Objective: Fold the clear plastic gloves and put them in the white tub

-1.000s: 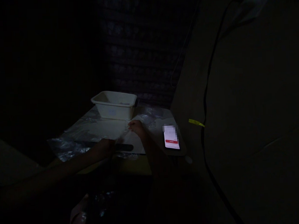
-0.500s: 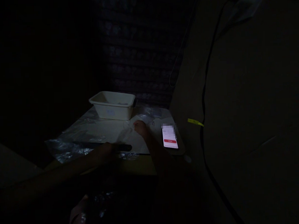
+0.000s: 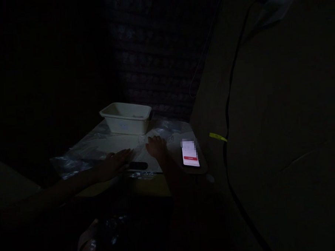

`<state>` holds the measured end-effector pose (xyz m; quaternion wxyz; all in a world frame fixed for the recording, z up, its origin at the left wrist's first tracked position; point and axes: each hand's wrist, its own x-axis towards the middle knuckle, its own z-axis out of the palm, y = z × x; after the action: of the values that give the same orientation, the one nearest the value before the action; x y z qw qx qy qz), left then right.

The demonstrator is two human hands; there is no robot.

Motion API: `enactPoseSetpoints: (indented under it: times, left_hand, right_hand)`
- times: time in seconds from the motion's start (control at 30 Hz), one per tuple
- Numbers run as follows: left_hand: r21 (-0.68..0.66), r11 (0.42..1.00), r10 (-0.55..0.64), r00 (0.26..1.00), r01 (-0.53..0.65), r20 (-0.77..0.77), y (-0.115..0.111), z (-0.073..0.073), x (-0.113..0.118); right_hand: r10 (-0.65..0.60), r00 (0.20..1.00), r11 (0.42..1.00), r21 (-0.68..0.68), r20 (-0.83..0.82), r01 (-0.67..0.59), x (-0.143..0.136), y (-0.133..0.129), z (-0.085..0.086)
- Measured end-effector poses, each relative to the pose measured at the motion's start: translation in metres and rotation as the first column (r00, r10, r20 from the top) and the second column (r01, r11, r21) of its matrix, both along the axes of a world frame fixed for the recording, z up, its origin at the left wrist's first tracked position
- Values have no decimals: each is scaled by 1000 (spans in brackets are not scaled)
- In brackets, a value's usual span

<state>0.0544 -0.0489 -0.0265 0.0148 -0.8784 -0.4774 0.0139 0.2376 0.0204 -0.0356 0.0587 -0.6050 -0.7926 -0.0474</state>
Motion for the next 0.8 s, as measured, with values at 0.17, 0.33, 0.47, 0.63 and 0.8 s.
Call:
enactPoseSetpoints:
  times: [0.17,0.33,0.47,0.63,0.8]
  left_hand:
    - [-54,996,-67,997,65,-49,-7,-9,2]
    - [-51,989,-141,989,138,-55,-9,-10,-1]
    - [-47,982,-188,980,185,-63,-12,-8,1]
    - [-39,965,-261,963,259,-70,-19,-9,3]
    - [-31,936,-351,935,350,-45,-24,-17,-2]
  right_hand:
    - [28,1000,999,-24,10,-28,4,2,-6]
    - [107,993,993,35,43,-109,6,4,-5]
    - [250,967,964,85,44,-253,-4,-3,-4]
    - [472,881,879,59,23,-472,-17,-19,-12]
    - [459,888,888,-22,-14,-459,-20,-23,-18]
